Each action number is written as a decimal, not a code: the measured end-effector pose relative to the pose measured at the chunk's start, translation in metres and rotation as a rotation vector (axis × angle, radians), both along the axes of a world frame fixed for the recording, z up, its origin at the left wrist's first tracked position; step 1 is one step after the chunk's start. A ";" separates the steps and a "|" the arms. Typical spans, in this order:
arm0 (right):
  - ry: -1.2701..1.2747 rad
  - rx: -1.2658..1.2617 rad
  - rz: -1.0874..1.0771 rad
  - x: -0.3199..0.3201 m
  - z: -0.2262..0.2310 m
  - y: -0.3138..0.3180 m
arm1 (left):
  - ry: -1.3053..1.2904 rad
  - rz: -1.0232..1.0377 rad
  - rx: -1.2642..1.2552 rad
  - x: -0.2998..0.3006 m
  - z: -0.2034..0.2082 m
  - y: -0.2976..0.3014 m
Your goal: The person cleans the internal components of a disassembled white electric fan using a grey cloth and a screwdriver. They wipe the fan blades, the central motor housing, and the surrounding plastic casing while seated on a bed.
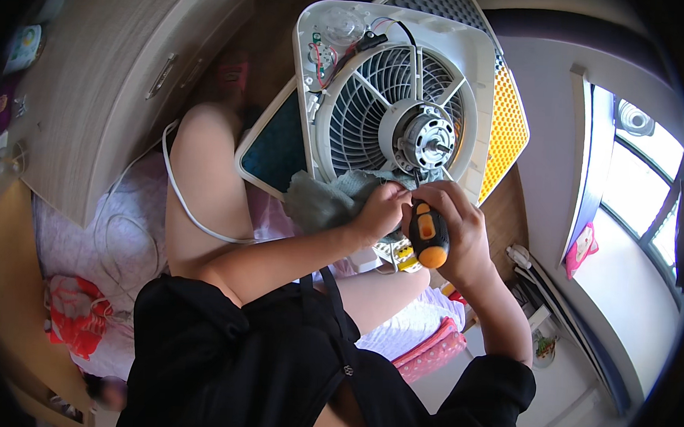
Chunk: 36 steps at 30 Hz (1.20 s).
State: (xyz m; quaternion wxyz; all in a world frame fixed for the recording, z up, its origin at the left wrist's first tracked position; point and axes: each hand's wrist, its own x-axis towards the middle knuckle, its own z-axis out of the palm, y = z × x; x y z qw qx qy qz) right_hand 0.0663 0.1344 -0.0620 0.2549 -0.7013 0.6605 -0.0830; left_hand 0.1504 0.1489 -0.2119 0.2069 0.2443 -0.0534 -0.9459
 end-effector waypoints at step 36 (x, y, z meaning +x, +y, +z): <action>-0.050 -0.032 -0.382 -0.004 -0.002 -0.024 | -0.015 -0.014 0.005 -0.010 -0.010 0.000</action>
